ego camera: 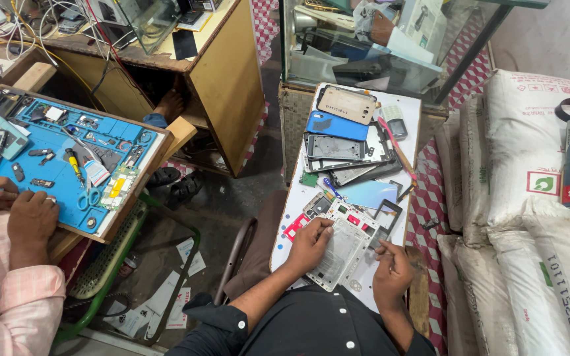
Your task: The person handles a disassembled smartphone chassis, using a small metal tool to pry and adjust internal components. They rotate the device to access different edges and continue working on the frame while other phone parts lie on the table.
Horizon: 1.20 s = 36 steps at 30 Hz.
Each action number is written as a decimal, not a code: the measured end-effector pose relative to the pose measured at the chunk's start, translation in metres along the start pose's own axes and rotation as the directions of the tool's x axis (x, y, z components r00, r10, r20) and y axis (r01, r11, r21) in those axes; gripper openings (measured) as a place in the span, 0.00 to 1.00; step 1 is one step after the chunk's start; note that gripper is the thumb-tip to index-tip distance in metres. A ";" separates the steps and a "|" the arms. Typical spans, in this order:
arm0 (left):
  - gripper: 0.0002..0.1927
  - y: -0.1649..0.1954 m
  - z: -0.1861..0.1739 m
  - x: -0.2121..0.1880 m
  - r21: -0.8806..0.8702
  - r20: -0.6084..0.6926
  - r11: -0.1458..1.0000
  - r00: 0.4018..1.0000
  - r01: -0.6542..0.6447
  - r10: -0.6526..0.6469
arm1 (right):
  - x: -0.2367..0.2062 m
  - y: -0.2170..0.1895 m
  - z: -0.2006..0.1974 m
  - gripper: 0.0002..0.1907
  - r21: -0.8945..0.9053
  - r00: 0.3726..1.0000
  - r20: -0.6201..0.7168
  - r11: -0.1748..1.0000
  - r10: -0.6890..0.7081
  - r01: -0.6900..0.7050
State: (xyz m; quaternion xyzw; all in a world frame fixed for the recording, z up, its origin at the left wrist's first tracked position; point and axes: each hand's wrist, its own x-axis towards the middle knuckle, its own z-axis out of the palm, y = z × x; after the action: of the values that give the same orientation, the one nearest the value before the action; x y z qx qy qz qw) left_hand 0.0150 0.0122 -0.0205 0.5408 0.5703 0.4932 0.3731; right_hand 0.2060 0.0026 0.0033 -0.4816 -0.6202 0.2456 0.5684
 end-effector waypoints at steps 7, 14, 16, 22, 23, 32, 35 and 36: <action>0.10 0.011 0.005 -0.004 0.061 0.081 0.995 0.994 -0.085 0.080 | -0.001 -0.001 -0.001 0.15 -0.021 0.999 0.019 0.999 -0.039 0.040; 0.09 0.031 0.012 -0.009 0.330 0.305 0.798 0.857 -0.505 0.416 | 0.000 0.002 -0.005 0.16 0.074 0.986 -0.055 0.985 0.158 -0.154; 0.09 0.031 0.014 -0.008 0.386 0.359 0.732 0.823 -0.561 0.441 | 0.000 0.002 -0.007 0.16 0.191 0.976 -0.091 0.965 0.199 -0.179; 0.05 0.025 0.020 -0.006 0.489 0.475 0.592 0.765 -0.641 0.436 | 0.005 -0.001 -0.006 0.18 0.231 0.980 -0.083 0.960 0.181 -0.158; 0.06 0.026 0.021 -0.006 0.502 0.515 0.567 0.752 -0.653 0.411 | 0.006 -0.002 -0.005 0.18 0.152 0.986 -0.072 0.978 0.153 -0.141; 0.06 0.045 0.018 -0.003 0.490 0.485 0.703 0.832 -0.515 0.271 | 0.007 -0.006 0.000 0.15 0.024 0.993 -0.076 0.996 0.089 -0.087; 0.06 0.045 -0.003 0.002 0.485 0.241 0.749 0.892 -0.451 0.382 | 0.007 -0.004 0.000 0.14 0.005 0.989 -0.082 0.993 0.119 -0.119; 0.04 0.043 -0.014 0.007 0.513 0.131 0.773 0.924 -0.373 0.359 | 0.006 -0.004 0.000 0.14 -0.003 0.985 -0.087 0.989 0.146 -0.147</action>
State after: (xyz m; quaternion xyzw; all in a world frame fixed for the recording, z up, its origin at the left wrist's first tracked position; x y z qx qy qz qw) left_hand 0.0118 0.0135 0.0251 0.7290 0.5625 0.3730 0.1141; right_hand 0.2056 0.0065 0.0095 -0.5389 -0.5592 0.2627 0.5726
